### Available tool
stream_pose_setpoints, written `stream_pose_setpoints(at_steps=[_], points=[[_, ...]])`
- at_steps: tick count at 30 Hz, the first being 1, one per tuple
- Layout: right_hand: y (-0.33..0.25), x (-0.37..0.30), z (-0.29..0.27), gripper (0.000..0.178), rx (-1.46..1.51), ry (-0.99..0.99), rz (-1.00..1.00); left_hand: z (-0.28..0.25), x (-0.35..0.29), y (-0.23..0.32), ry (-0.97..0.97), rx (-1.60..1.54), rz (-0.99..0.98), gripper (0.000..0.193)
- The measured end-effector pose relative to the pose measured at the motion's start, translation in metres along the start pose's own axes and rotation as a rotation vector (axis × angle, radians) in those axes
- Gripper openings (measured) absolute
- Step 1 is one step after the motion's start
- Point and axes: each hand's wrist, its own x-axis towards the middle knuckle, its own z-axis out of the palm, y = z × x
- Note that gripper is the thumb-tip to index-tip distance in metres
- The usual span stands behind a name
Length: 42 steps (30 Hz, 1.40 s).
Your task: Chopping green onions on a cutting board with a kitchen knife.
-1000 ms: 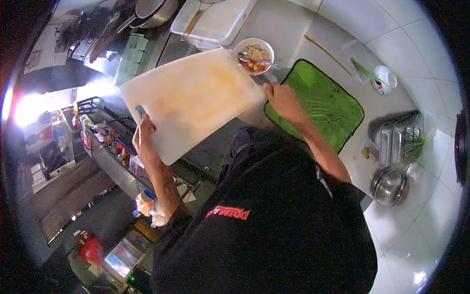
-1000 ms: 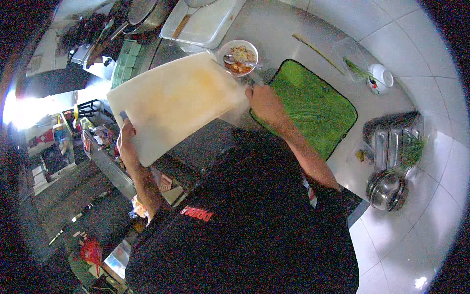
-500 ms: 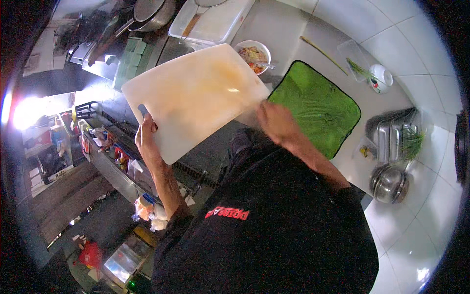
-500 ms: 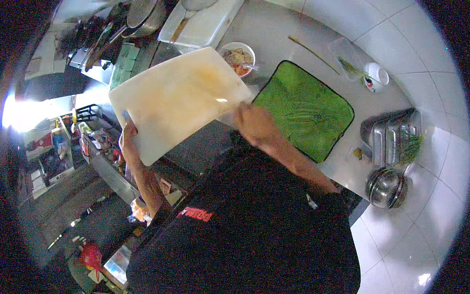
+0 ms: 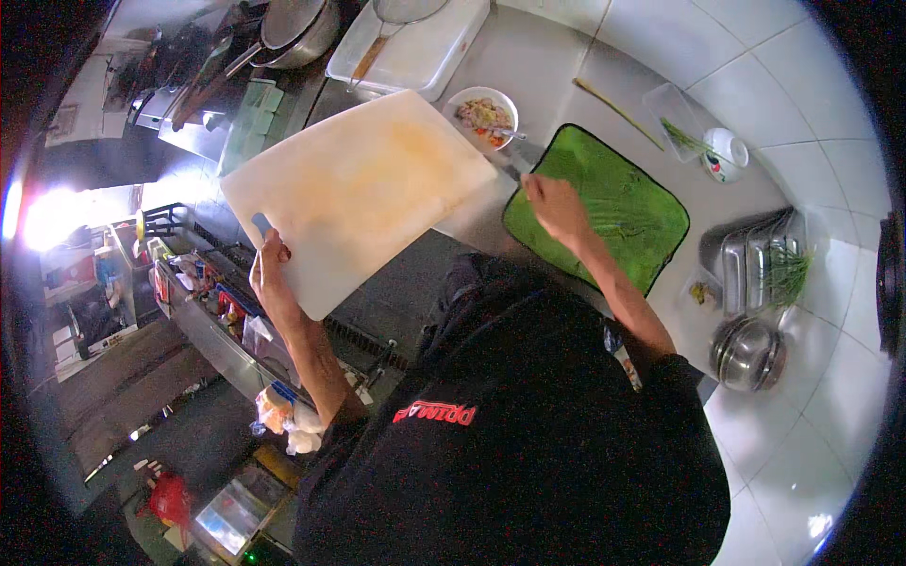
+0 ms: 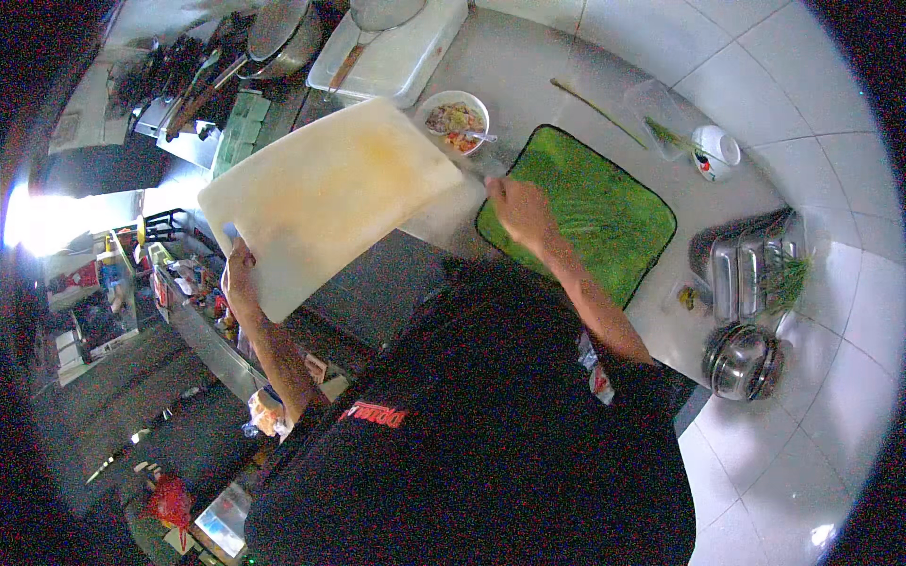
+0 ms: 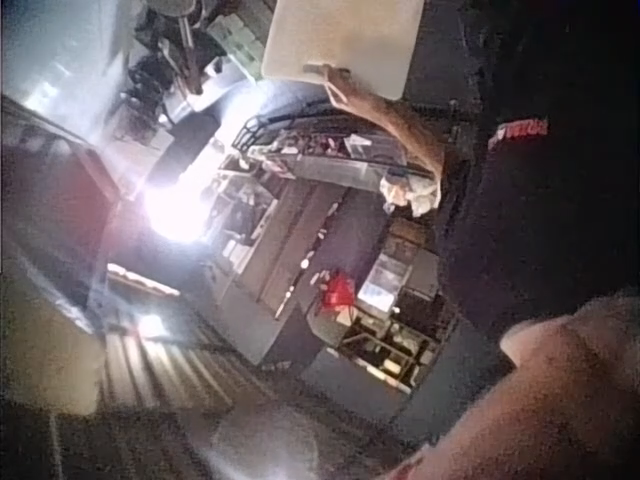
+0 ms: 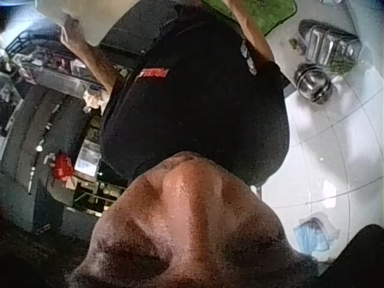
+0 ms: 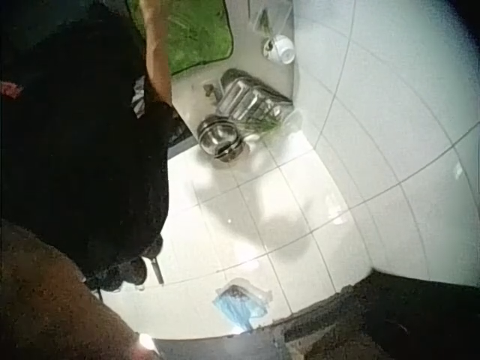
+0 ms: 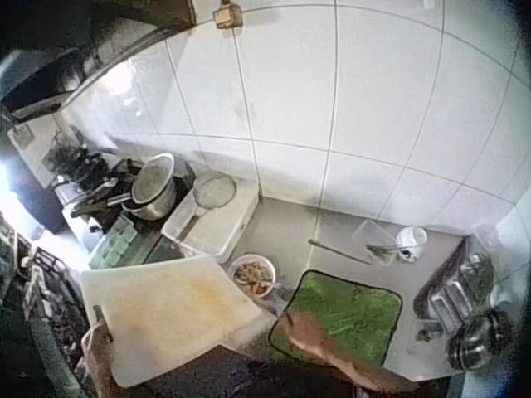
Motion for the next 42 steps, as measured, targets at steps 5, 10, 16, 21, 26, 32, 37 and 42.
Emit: stream_pose_setpoints(at_steps=[5,10,16,21,26,32,37,42], points=[[0.043,0.039,0.014,0.047,0.377,-0.182,0.129,-0.009,-0.009,0.001,0.038,-0.050,-0.001,0.028],[0.046,0.046,0.021,0.049,0.815,-0.342,0.371,-0.032,-0.007,-0.015,0.061,-0.096,0.016,0.027],[0.068,-0.007,-0.005,0.052,0.907,-0.402,0.393,-0.041,-0.021,-0.012,0.101,-0.126,-0.006,0.026],[0.074,-0.064,-0.047,0.051,0.710,-0.433,0.548,-0.057,-0.015,-0.020,0.131,-0.088,0.019,0.024],[0.035,-0.049,-0.029,0.044,0.029,0.018,0.061,-0.074,-0.013,-0.024,0.099,-0.002,0.046,0.037],[0.020,0.021,0.057,0.035,-0.288,0.357,-0.253,-0.052,-0.015,-0.015,0.042,-0.096,0.064,0.032],[0.045,0.004,0.071,0.045,-0.451,0.354,-0.320,-0.072,-0.013,-0.029,-0.035,0.152,0.319,0.038],[0.063,-0.067,0.027,0.041,-0.499,0.306,-0.252,-0.076,-0.016,-0.021,-0.010,-0.007,0.066,0.037]])
